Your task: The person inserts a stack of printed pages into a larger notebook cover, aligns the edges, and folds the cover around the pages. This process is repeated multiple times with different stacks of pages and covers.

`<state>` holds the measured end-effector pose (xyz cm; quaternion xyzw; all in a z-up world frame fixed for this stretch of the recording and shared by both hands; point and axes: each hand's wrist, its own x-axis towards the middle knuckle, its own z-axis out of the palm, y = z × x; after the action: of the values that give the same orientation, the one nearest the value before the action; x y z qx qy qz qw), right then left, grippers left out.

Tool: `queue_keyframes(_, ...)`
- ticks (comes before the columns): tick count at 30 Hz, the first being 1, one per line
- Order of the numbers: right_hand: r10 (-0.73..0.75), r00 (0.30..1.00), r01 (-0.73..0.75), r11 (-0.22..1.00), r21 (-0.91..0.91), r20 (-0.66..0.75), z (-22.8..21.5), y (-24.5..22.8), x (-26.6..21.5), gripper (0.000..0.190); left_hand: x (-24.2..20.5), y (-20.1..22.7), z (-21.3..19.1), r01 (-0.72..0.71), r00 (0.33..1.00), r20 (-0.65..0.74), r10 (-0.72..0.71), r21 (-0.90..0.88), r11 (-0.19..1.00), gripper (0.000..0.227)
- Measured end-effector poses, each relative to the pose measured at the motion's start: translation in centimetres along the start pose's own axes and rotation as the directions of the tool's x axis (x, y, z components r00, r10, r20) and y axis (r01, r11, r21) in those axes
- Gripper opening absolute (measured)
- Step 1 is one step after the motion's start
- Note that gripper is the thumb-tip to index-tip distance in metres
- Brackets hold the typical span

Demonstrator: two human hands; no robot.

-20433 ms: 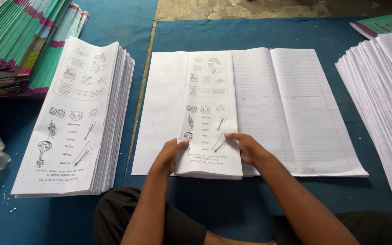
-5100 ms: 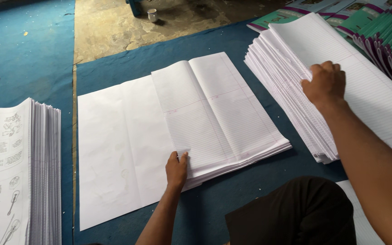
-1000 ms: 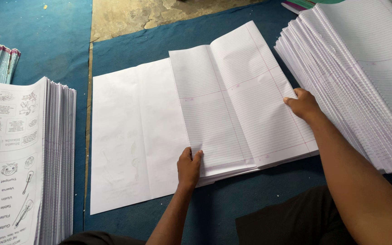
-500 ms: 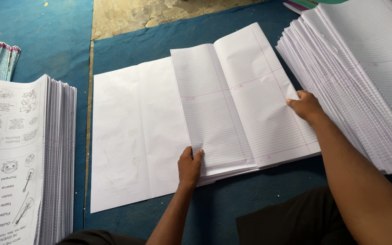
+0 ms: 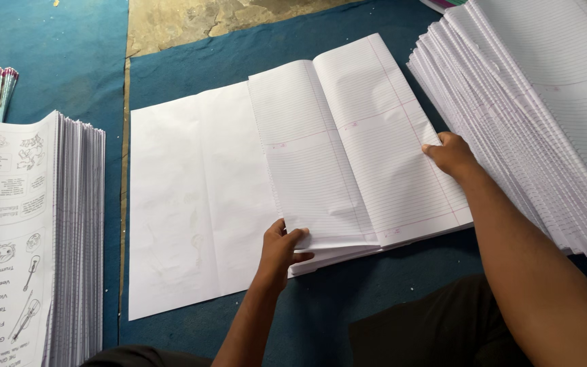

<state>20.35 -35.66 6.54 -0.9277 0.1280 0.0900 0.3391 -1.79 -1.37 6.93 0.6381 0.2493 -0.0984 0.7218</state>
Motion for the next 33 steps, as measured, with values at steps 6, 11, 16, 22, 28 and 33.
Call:
queue_keyframes(6, -0.022, 1.0, 0.022, 0.997, 0.076, -0.005, 0.2, 0.2, 0.2, 0.07, -2.2, 2.8, 2.1, -0.078, 0.991, 0.105, 0.079, -0.013, 0.997, 0.045)
queue_keyframes(11, -0.026, 1.0, 0.026, 0.997, 0.072, -0.01, 0.3, 0.9, 1.3, 0.07, -2.8, 3.5, 2.7, -0.136, 0.982, 0.134, 0.132, 0.021, 0.99, 0.039)
queue_keyframes(16, -0.065, 0.998, 0.066, 0.996, 0.065, -0.021, 0.8, 2.0, 2.4, 0.071, -3.0, 3.5, 2.9, -0.138, 0.982, 0.131, 0.135, 0.011, 0.99, 0.039)
queue_keyframes(22, -0.064, 0.997, 0.063, 0.998, -0.021, -0.031, 1.1, 3.0, 3.3, 0.07, -2.8, 3.8, 5.9, -0.155, 0.968, 0.186, 0.166, -0.073, 0.985, 0.036)
queue_keyframes(28, -0.144, 0.987, 0.132, 0.977, -0.171, -0.065, 0.5, 1.7, 2.4, 0.058, -3.0, 4.6, 11.7, -0.284, 0.94, 0.209, 0.271, 0.034, 0.958, 0.038)
queue_keyframes(33, -0.07, 0.992, 0.075, 0.996, -0.05, 0.109, -1.2, -3.2, -0.3, 0.078, -3.4, 5.7, 15.2, -0.293, 0.934, 0.228, 0.276, 0.042, 0.955, 0.044)
